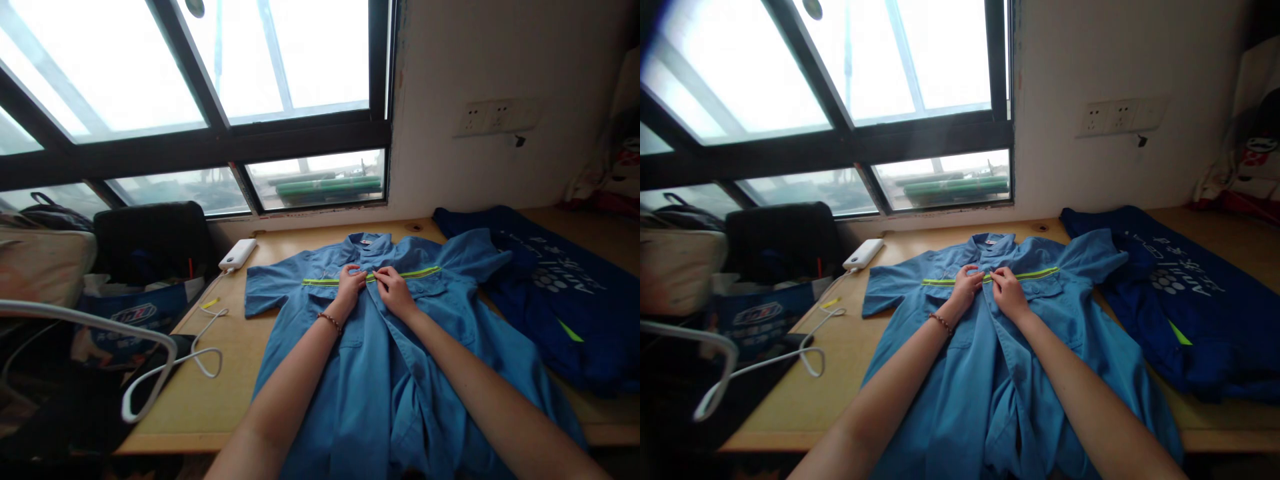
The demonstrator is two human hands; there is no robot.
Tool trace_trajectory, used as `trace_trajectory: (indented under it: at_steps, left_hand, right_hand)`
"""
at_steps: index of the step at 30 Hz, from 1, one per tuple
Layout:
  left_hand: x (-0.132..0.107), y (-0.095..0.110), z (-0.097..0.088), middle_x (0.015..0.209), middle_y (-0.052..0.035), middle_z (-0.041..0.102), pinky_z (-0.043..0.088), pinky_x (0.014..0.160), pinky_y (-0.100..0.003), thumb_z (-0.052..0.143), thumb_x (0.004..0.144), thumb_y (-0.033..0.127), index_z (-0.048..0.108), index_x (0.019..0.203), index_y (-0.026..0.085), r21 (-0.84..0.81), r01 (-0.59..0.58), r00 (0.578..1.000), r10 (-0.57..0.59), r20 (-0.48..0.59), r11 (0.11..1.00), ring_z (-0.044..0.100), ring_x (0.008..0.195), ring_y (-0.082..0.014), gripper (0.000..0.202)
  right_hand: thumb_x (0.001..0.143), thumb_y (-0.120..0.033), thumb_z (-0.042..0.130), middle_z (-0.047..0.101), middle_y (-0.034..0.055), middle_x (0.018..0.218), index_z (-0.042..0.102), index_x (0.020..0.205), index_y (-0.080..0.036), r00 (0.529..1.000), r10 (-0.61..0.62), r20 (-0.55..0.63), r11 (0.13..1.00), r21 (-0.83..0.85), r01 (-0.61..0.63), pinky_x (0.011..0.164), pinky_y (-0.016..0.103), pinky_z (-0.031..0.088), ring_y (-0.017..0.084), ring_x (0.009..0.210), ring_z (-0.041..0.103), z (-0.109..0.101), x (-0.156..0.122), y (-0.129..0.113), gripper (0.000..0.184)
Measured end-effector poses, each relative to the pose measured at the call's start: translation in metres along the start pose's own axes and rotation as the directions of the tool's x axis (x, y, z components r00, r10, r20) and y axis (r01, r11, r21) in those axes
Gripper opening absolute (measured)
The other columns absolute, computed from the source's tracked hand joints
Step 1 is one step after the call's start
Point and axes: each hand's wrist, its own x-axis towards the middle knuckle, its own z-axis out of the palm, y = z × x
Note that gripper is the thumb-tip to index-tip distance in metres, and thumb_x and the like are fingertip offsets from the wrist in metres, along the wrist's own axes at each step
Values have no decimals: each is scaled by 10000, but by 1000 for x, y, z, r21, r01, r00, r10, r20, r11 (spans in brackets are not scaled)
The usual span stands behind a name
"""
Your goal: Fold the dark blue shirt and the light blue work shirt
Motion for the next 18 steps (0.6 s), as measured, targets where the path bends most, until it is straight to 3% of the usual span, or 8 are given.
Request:
trace_trajectory:
  at_steps: [12, 18]
  left_hand:
    - [-11, 4, 4, 533, 83, 468, 368, 478, -164, 679, 536, 135, 454, 933, 176, 94, -136, 987, 126, 102, 986, 466, 458, -51, 458]
    - [-12, 3, 3, 490, 97, 460, 322, 447, -146, 682, 560, 171, 463, 945, 192, 141, -197, 968, 170, 183, 970, 431, 425, -45, 443]
  right_hand:
    - [754, -97, 378, 485, 78, 959, 494, 1200, -209, 999, 27, 40, 996, -80, -24, 825, 327, 420, 178, 871, 496, 0, -2, 3, 474]
    - [679, -79, 416, 484, 56, 910, 530, 1155, -208, 981, 167, 102, 986, 2, -168, 813, 308, 428, 160, 829, 509, 6, 0, 15, 506]
